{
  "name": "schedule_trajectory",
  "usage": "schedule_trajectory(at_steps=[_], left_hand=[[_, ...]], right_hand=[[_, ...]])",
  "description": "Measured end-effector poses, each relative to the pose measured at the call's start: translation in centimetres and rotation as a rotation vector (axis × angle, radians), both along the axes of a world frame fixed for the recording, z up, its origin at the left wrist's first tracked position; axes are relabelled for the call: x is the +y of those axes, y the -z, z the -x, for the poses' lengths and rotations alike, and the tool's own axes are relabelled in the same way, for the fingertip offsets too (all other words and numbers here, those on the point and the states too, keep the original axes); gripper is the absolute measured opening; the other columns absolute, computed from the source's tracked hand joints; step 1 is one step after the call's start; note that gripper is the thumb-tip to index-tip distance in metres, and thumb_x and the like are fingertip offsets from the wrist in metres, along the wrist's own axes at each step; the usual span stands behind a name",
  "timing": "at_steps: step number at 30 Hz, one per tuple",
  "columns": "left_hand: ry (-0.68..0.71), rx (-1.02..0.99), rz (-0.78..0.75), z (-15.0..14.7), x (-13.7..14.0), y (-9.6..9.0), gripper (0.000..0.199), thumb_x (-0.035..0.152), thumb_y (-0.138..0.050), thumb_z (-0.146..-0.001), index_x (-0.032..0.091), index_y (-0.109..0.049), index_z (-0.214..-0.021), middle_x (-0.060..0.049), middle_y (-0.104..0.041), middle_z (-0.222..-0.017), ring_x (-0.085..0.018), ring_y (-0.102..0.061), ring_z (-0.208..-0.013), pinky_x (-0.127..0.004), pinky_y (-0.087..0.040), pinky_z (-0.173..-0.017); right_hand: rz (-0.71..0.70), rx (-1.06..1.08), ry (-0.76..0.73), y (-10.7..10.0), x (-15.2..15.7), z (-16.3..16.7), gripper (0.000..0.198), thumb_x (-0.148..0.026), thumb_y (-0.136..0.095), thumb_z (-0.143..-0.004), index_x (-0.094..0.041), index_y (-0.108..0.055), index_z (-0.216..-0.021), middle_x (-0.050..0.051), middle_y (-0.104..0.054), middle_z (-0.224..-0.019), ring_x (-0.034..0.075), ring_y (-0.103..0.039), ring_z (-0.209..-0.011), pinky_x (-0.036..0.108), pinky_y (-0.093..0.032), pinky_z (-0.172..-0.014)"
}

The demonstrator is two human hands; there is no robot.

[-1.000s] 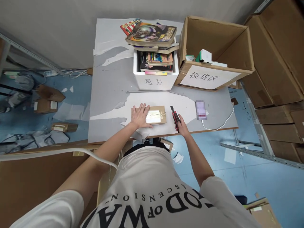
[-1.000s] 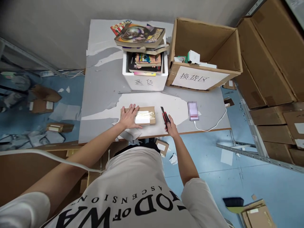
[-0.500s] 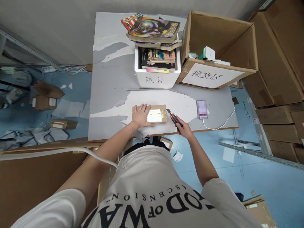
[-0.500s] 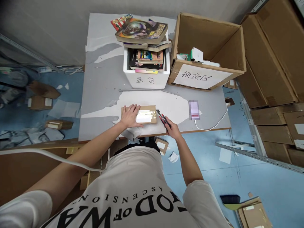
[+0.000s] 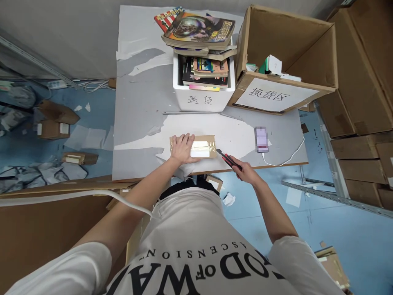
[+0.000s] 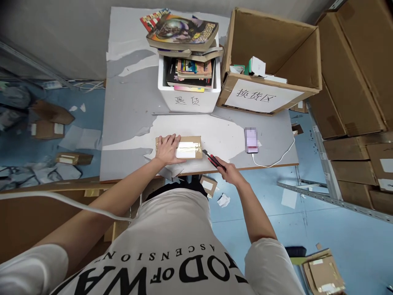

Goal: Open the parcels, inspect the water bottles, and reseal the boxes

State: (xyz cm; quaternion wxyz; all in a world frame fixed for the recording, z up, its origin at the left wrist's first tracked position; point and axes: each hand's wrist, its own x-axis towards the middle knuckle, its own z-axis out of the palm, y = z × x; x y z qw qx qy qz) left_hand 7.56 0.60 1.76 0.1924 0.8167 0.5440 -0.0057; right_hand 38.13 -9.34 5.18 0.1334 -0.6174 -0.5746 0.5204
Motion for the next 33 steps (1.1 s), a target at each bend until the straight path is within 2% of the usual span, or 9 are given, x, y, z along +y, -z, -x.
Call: schedule_trajectory(at_steps=[7,10,13,16,23,26,29,31,33], left_hand=[[0.052,0.022,-0.02,0.1,0.2,0.2,0.118,0.069,-0.067,-0.059,0.012,-0.018,-0.15,-0.021,-0.025,-0.153,-0.043,-0.022,-0.137,-0.059,0.003,-0.112],[0.087,0.071,-0.046,0.2,0.1,0.3,0.118,0.073,-0.062,-0.062,0.009,-0.016,-0.15,-0.022,-0.02,-0.154,-0.043,-0.016,-0.14,-0.059,0.002,-0.112],[0.14,0.069,-0.11,0.5,-0.2,0.2,0.115,0.074,-0.059,-0.065,0.008,-0.019,-0.149,-0.023,-0.018,-0.155,-0.042,-0.011,-0.142,-0.058,0.0,-0.113],[0.191,0.014,-0.194,0.9,-0.8,0.1,0.097,0.069,-0.056,-0.074,0.009,-0.03,-0.146,-0.023,-0.025,-0.152,-0.039,-0.015,-0.143,-0.058,-0.003,-0.113],[0.2,-0.082,-0.32,2.6,-4.6,1.5,0.039,0.029,-0.045,-0.092,0.017,-0.053,-0.129,-0.017,-0.051,-0.137,-0.029,-0.042,-0.131,-0.049,-0.027,-0.111],[0.188,-0.096,-0.336,3.0,-5.8,2.9,0.037,0.015,-0.039,-0.093,0.017,-0.056,-0.125,-0.014,-0.059,-0.128,-0.025,-0.049,-0.124,-0.046,-0.032,-0.108],[0.172,-0.129,-0.318,3.1,-6.3,3.9,0.041,0.009,-0.037,-0.091,0.018,-0.056,-0.126,-0.013,-0.061,-0.125,-0.025,-0.049,-0.123,-0.048,-0.034,-0.107],[0.161,-0.148,-0.294,3.1,-6.4,4.3,0.042,0.008,-0.038,-0.09,0.018,-0.056,-0.127,-0.013,-0.061,-0.125,-0.025,-0.049,-0.123,-0.049,-0.035,-0.106],[0.153,-0.156,-0.275,3.1,-6.4,4.6,0.042,0.008,-0.038,-0.09,0.017,-0.057,-0.126,-0.012,-0.061,-0.126,-0.025,-0.049,-0.123,-0.049,-0.035,-0.107]], right_hand=[[-0.032,-0.013,0.056,2.2,-3.0,-1.9,0.059,-0.047,-0.044,-0.088,-0.026,-0.04,-0.144,-0.001,-0.061,-0.071,0.01,-0.047,-0.046,0.025,-0.047,-0.049],[-0.138,-0.216,0.261,4.3,-2.7,-2.8,0.066,-0.05,-0.037,-0.09,-0.02,-0.027,-0.149,0.003,-0.064,-0.077,0.015,-0.056,-0.054,0.03,-0.051,-0.057],[-0.208,-0.506,0.364,6.9,-1.0,-2.5,0.062,-0.043,-0.028,-0.093,-0.015,-0.027,-0.148,0.014,-0.064,-0.103,0.024,-0.062,-0.086,0.038,-0.05,-0.078],[-0.169,-0.655,0.336,9.5,1.0,-0.8,0.054,-0.031,-0.025,-0.094,-0.014,-0.033,-0.144,0.019,-0.052,-0.122,0.029,-0.055,-0.106,0.041,-0.045,-0.088],[-0.083,-0.815,0.318,14.1,2.1,2.2,0.056,-0.025,-0.034,-0.089,-0.015,-0.031,-0.145,0.021,-0.044,-0.121,0.035,-0.046,-0.113,0.047,-0.041,-0.09],[-0.16,-0.791,0.355,13.7,2.6,2.6,0.057,-0.028,-0.036,-0.089,-0.013,-0.033,-0.143,0.024,-0.043,-0.124,0.038,-0.042,-0.115,0.055,-0.037,-0.091],[-0.41,-0.712,0.308,10.7,4.9,3.6,0.058,-0.035,-0.033,-0.091,-0.012,-0.03,-0.144,0.024,-0.04,-0.13,0.037,-0.038,-0.121,0.056,-0.033,-0.097],[-0.596,-0.602,0.099,7.8,7.2,5.1,0.059,-0.037,-0.03,-0.093,-0.014,-0.024,-0.147,0.021,-0.041,-0.134,0.033,-0.037,-0.124,0.051,-0.032,-0.1],[-0.715,-0.525,-0.28,5.2,9.4,7.2,0.057,-0.038,-0.036,-0.093,-0.016,-0.028,-0.146,0.019,-0.041,-0.138,0.031,-0.035,-0.127,0.048,-0.03,-0.103]])
